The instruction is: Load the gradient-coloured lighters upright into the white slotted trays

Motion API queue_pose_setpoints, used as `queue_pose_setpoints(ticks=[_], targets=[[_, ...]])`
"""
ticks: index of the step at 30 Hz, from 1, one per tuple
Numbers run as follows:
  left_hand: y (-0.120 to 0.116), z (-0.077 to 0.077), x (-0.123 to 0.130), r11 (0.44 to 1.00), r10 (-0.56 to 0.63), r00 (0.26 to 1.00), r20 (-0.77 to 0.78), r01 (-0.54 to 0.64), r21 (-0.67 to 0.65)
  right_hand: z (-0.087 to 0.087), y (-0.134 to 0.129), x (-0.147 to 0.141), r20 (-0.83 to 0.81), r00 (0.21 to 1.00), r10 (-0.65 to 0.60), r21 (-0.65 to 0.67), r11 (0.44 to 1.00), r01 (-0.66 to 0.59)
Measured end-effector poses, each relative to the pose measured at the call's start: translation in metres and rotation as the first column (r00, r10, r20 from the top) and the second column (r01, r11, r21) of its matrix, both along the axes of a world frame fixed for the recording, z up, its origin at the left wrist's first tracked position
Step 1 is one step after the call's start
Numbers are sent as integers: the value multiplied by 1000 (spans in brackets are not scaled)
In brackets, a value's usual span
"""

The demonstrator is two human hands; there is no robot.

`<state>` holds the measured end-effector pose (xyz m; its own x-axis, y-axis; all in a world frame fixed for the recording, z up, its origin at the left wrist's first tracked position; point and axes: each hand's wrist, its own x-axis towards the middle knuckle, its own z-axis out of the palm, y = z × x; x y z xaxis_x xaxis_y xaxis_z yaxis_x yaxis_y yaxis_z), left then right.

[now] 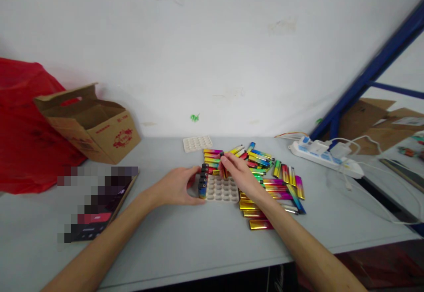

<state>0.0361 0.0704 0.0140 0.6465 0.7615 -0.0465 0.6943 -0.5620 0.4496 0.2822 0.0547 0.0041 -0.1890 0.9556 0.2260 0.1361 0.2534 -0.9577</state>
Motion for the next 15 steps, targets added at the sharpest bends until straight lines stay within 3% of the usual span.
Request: queue_pose_setpoints(ticks=[8,15], targets=[[-3,4,2,1000,3,1000,-13,-3,-8,-11,-2,-5,78,992,-95,88,992,88],[-2,-1,0,1000,-8,1000,-4,8,14,-6,-6,-2,328,940,-89,302,953,-15]])
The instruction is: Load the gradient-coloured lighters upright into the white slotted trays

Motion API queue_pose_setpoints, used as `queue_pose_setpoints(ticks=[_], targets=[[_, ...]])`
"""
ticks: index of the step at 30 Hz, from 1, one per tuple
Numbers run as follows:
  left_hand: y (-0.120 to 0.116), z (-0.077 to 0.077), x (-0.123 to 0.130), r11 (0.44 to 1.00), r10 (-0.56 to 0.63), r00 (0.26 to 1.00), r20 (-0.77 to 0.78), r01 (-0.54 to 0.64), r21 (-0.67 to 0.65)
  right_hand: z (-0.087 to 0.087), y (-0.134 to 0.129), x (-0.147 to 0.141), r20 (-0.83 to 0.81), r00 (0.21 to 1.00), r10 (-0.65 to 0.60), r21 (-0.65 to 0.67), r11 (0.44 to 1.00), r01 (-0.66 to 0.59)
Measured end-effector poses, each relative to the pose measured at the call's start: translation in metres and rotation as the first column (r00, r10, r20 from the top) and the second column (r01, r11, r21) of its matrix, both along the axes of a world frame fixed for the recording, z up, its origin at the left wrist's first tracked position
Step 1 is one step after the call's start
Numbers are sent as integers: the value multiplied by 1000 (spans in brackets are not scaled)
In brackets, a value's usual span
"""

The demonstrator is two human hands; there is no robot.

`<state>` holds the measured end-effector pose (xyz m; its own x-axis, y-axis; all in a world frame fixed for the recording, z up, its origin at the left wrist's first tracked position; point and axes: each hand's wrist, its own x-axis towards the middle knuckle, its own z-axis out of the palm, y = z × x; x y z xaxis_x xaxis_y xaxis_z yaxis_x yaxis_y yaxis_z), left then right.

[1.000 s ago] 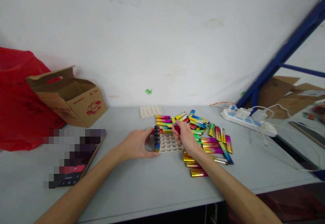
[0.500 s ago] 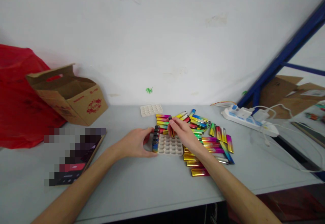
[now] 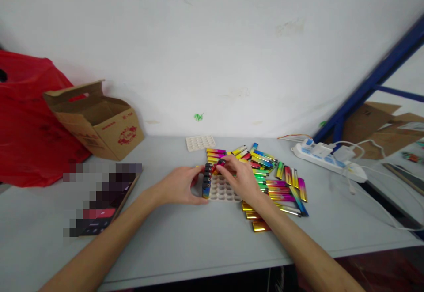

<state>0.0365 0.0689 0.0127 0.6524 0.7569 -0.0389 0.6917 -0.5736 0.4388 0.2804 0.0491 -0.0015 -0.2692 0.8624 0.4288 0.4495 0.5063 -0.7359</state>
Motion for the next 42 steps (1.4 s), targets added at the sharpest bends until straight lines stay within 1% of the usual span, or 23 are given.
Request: queue_pose_setpoints(ticks=[4,7,10,12,13,15,17,19,21,24,27,29,32,34,36,39,42], targets=[[0,-1,0,1000,-5,1000,-12,5,8,-2,0,1,53,996,76,-7,997,-76],[-1,0,0,1000,-2,1000,-17,3,11,-5,2,0,97,991,97,-8,995,-97],[-1,1,1,1000,-4,1000,-19,4,12,-3,3,3,196,977,79,108,989,-102],[-1,2,1,1000,-4,1000,-15,5,14,1,4,9,262,965,29,181,980,-78],[-1,2,1,1000,-2,1000,-12,2,14,4,5,12,296,955,5,191,980,-64],[-1,2,0,1000,1,1000,-3,-1,7,8,6,20,375,927,-29,174,984,-39],[0,3,-1,1000,-4,1000,14,5,-13,9,7,25,461,887,-35,142,989,-35],[0,3,-3,999,-13,999,38,14,-33,8,10,29,531,847,-24,115,992,-43],[0,4,-4,999,-14,999,53,16,-42,5,12,31,562,827,-12,89,995,-46],[0,4,-4,999,-17,998,63,20,-45,3,13,33,549,835,22,42,998,-54],[0,4,-5,999,-28,997,69,31,-40,5,12,35,527,849,49,-2,998,-56],[0,4,-5,999,-32,998,63,34,-30,6,11,36,535,843,57,-16,998,-58],[0,4,-5,999,-36,998,43,37,-21,6,8,34,557,828,60,-7,998,-68],[0,5,-5,999,-28,999,28,28,-18,5,6,31,538,842,18,33,999,-42],[-1,4,-5,1000,-17,1000,19,17,-21,6,5,27,471,881,-36,78,997,-1],[-1,3,-3,1000,14,1000,21,-14,-12,10,4,22,312,945,-97,92,993,72],[-1,0,0,999,54,998,37,-54,-6,17,5,22,173,970,-171,87,984,157]])
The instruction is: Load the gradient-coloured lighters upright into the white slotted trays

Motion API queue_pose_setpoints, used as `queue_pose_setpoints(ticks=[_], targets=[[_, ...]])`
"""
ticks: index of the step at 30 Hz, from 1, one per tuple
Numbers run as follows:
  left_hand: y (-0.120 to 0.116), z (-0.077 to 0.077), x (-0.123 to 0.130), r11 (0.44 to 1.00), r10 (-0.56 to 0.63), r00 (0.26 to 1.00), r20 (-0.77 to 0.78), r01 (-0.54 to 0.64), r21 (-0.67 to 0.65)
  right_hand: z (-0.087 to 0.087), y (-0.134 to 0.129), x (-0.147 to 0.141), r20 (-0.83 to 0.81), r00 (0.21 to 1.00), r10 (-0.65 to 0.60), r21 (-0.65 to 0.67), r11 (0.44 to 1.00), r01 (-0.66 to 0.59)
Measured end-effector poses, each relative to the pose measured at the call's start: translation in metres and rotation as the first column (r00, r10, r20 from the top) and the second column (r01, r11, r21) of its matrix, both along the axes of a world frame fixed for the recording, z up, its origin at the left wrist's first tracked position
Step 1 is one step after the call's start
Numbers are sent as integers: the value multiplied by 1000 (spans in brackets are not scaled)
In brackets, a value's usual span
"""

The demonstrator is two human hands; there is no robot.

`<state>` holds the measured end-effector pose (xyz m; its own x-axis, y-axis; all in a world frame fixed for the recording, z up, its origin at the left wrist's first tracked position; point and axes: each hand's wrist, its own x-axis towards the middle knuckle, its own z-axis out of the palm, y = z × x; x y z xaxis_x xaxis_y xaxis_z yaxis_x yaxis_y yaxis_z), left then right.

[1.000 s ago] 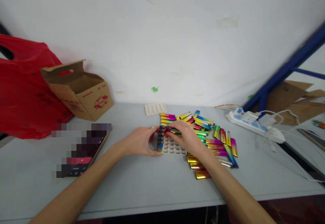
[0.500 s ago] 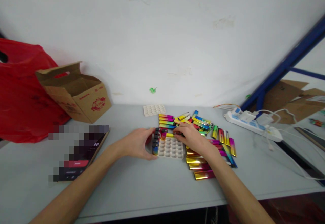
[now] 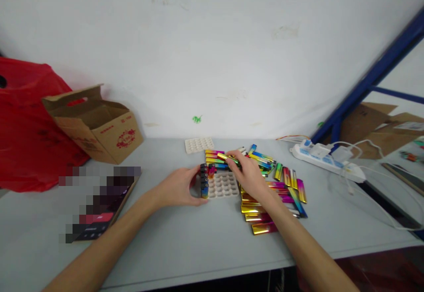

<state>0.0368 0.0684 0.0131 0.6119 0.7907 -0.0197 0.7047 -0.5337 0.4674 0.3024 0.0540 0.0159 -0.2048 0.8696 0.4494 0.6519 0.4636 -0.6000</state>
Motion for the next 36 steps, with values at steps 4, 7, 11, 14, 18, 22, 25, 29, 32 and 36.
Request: queue_pose_setpoints(ticks=[4,7,11,14,18,22,25,29,32,36], targets=[[0,-1,2,1000,19,1000,3,-19,-12,5,3,3,-209,977,-44,-43,998,36],[0,-1,2,1000,21,1000,-11,-21,-6,5,4,2,-432,902,-21,-124,992,-36],[1,-2,2,1000,24,1000,-18,-24,14,6,0,-6,-666,741,88,-232,919,-318],[0,-2,2,999,28,999,-22,-28,19,5,-2,-14,-747,661,66,-264,883,-387],[-1,-1,3,1000,13,999,-32,-12,24,1,-2,-17,-658,753,-20,-329,907,-263],[-1,0,3,999,20,999,-40,-18,47,1,-5,-17,-400,916,-23,-181,982,-54],[-2,1,3,999,19,999,-40,-17,41,3,-8,-17,-346,936,-59,-143,990,10],[-2,0,3,998,17,999,-41,-15,54,1,-10,-19,-335,940,-59,-126,992,17],[-1,-1,3,999,16,999,-44,-14,47,-1,-11,-21,-328,944,-44,-99,995,11],[-1,-1,2,999,-1,999,-37,2,36,-1,-12,-24,-289,957,-17,-69,998,-4]])
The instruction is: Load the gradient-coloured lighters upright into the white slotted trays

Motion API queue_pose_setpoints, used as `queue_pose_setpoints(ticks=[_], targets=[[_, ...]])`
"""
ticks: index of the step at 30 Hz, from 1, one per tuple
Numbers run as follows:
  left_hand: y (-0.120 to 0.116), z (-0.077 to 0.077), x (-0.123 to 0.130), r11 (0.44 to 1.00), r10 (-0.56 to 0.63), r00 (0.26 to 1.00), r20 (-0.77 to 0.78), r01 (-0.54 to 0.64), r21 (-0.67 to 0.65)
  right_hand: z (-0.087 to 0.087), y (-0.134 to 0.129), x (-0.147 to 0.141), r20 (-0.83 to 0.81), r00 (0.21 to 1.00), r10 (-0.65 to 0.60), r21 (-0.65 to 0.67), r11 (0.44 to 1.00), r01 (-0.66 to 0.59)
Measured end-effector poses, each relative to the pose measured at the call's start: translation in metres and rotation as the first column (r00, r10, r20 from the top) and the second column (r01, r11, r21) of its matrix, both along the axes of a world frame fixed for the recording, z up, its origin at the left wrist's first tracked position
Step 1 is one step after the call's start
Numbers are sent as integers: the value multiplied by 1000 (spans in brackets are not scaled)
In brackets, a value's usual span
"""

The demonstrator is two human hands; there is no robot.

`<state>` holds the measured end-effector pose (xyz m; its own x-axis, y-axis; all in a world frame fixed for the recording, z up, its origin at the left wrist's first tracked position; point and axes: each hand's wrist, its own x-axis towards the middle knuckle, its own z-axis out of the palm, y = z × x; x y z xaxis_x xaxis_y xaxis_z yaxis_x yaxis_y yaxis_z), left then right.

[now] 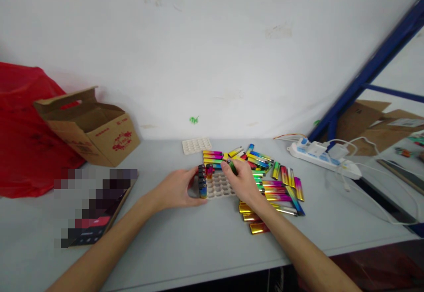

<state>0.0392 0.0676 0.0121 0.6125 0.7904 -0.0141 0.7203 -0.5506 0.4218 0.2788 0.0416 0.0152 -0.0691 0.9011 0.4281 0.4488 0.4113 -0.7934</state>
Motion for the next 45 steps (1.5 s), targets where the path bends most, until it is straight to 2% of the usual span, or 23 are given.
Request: queue_pose_setpoints(ticks=[5,8,11,17,22,28,33,36,37,39,40,42,45], targets=[[0,1,0,1000,-13,1000,0,13,7,2,0,1,66,997,45,-10,999,-45],[0,1,0,1000,-10,1000,-11,10,16,2,-1,3,191,978,80,78,992,-97],[0,0,0,1000,-2,1000,-23,3,22,0,0,5,333,942,50,161,981,-109],[0,0,0,1000,5,1000,-29,-5,6,-8,6,7,374,922,103,110,982,-154],[-1,1,0,1000,6,1000,-28,-6,8,-11,7,11,561,800,210,35,960,-277],[-2,4,1,1000,9,999,-53,-9,7,-8,6,9,702,688,183,38,955,-294],[-3,4,2,1000,10,998,-59,-9,11,-6,4,5,736,671,91,39,984,-176],[-3,4,2,1000,16,998,-64,-15,10,0,7,14,678,722,141,-2,982,-189],[-3,4,2,1000,18,998,-65,-18,8,2,9,20,650,749,128,13,984,-180],[-3,5,2,1000,21,997,-69,-21,5,5,16,35,619,785,19,74,994,-83],[-3,5,2,1000,20,997,-72,-19,5,5,20,43,622,781,-59,100,995,-5],[-3,5,2,1000,17,997,-76,-17,7,3,27,59,666,724,-182,112,983,144],[-3,5,2,1000,17,997,-79,-16,6,-1,34,76,739,644,-198,49,969,243]])
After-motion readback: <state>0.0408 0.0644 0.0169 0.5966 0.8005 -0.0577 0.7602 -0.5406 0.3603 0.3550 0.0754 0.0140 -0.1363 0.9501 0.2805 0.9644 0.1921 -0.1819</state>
